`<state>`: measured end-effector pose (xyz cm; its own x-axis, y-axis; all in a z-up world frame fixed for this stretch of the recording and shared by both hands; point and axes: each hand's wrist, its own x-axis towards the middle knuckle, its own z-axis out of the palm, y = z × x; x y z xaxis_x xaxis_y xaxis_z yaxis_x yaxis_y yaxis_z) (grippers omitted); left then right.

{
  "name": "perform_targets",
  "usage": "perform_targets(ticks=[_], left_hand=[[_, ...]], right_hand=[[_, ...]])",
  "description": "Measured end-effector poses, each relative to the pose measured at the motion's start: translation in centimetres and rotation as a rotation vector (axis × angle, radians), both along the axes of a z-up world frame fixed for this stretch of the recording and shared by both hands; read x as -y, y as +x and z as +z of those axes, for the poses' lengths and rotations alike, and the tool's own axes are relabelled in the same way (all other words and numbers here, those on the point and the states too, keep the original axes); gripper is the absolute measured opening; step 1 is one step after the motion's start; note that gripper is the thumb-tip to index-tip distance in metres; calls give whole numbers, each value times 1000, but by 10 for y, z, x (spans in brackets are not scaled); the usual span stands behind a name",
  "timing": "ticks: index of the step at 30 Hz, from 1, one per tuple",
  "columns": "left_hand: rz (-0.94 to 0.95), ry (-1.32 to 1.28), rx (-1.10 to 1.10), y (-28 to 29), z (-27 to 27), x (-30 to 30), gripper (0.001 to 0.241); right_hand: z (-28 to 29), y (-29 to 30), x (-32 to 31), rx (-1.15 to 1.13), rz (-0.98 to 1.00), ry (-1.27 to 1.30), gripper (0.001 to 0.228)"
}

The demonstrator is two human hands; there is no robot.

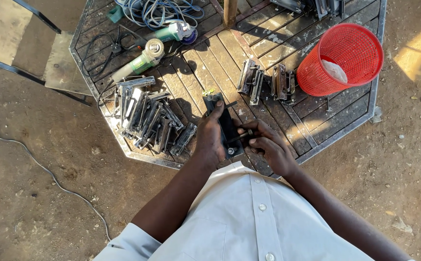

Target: Inspecting and sorting various metal components and fasteners on a workbench in a fabrication shop.

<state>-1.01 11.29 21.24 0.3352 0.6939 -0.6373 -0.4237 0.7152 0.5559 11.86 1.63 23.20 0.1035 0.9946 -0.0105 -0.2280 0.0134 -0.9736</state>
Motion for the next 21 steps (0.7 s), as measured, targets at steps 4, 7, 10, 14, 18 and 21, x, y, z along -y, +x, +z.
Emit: perform_targets(ticks=[4,7,10,14,18,21], left_hand=[[5,-19,-27,-5,-101,-18,59],[13,-1,-53,-1,-54,-10,71],[8,-38,-42,-1,-48,-10,60],[7,4,-86,-4,-117,-15,67],[-5,-15,-84,-7,-124,-22,65],[21,-3,-125,-4,-106,-12,70]], right_hand=[[-19,-2,3,-14,-30,-53,33],[-26,5,1,59,-6,-42,28],[-19,0,4,22,-8,-71,34],[-30,3,4,45,-25,-70,31],[-24,1,8,5,8,-52,35],[-50,4,6,21,-9,-17,34]])
